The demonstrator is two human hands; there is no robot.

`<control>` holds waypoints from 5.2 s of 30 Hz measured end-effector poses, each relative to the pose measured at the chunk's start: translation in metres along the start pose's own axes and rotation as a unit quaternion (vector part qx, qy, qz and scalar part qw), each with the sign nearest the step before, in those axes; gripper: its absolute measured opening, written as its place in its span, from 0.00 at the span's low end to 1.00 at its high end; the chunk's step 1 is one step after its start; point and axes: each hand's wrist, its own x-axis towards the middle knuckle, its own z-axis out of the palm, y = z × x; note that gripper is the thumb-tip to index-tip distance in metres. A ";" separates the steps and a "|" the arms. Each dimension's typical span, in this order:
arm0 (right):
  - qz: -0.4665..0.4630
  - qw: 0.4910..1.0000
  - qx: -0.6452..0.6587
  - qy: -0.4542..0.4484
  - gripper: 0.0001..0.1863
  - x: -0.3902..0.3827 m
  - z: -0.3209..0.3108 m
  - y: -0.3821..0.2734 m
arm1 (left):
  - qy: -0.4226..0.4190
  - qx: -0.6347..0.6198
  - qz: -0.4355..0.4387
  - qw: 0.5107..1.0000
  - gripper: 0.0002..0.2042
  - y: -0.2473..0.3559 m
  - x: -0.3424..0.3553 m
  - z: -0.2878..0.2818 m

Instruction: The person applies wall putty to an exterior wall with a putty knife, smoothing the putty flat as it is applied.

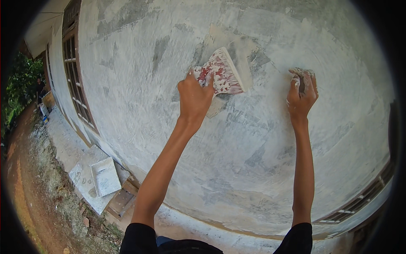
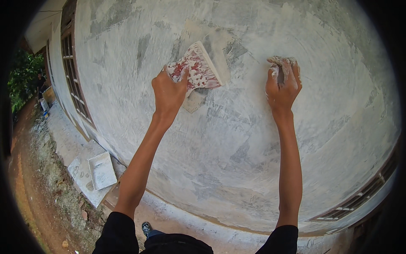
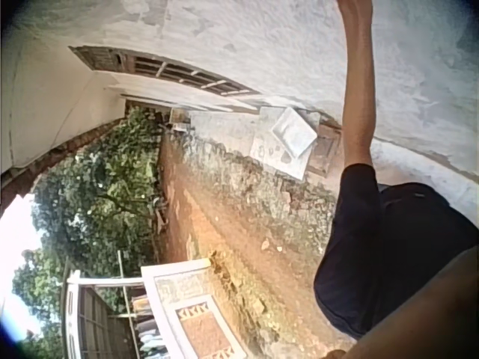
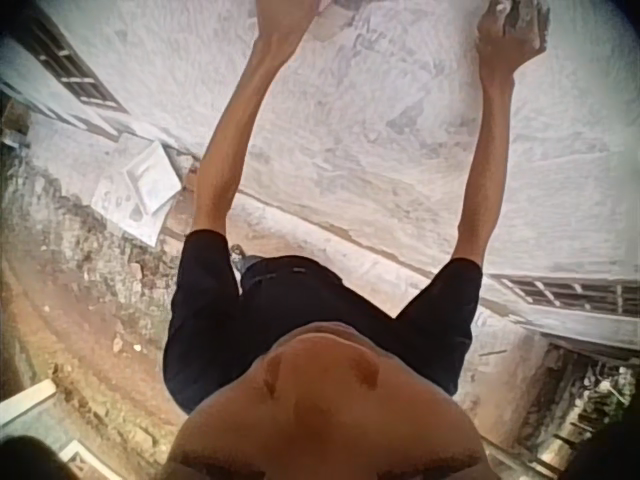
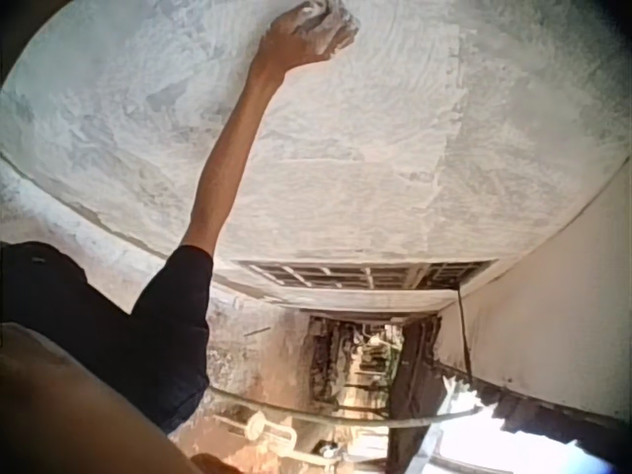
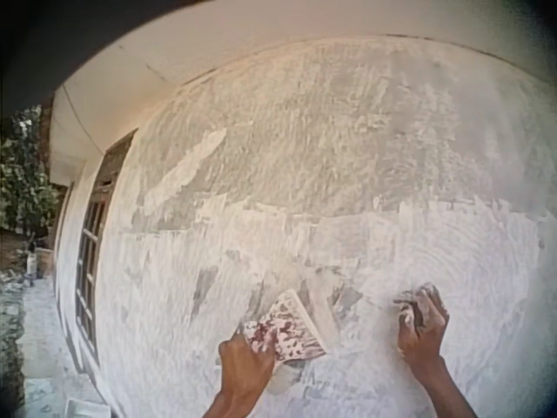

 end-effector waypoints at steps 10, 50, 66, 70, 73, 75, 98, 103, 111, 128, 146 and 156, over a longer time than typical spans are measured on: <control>-0.025 0.999 -0.020 -0.008 0.10 -0.001 -0.001 -0.004 | 0.036 -0.236 -0.139 0.961 0.07 0.001 -0.017 -0.041; -0.028 0.999 -0.039 -0.009 0.10 0.002 0.000 -0.007 | 0.057 0.007 -0.183 0.982 0.11 -0.078 -0.061 -0.013; -0.020 0.999 -0.046 -0.022 0.09 0.000 -0.002 -0.008 | -0.054 -0.013 -0.223 0.973 0.11 -0.005 -0.065 -0.033; -0.030 0.998 -0.048 -0.023 0.09 0.001 0.002 -0.010 | -0.002 0.032 -0.087 0.996 0.10 0.023 -0.028 -0.002; -0.033 0.998 -0.053 -0.027 0.09 -0.001 0.004 -0.011 | 0.065 0.000 -0.032 0.997 0.13 0.050 0.001 0.031; -0.032 0.997 -0.060 -0.026 0.09 0.001 -0.003 -0.006 | 0.046 -0.084 -0.045 0.994 0.14 0.073 0.024 0.020; -0.026 0.999 -0.028 -0.017 0.09 -0.001 -0.004 0.000 | 0.030 0.013 -0.254 0.967 0.11 -0.071 -0.064 -0.069; -0.025 0.999 -0.028 -0.021 0.09 0.002 -0.002 -0.007 | 0.087 -0.214 -0.141 0.963 0.11 -0.029 -0.020 -0.051; -0.026 0.999 -0.031 -0.014 0.10 -0.001 -0.002 -0.008 | 0.023 0.008 -0.162 0.986 0.11 -0.028 -0.018 -0.001; -0.027 0.999 -0.036 -0.023 0.10 0.002 -0.001 -0.005 | 0.077 -0.252 -0.149 0.953 0.10 -0.013 -0.016 -0.058; -0.022 0.999 -0.041 -0.006 0.09 0.001 0.003 -0.005 | 0.049 -0.089 -0.185 0.977 0.08 -0.081 -0.103 -0.044; 0.003 0.999 -0.033 -0.005 0.09 -0.002 0.001 -0.008 | 0.002 -0.237 -0.078 0.968 0.09 0.054 -0.006 0.021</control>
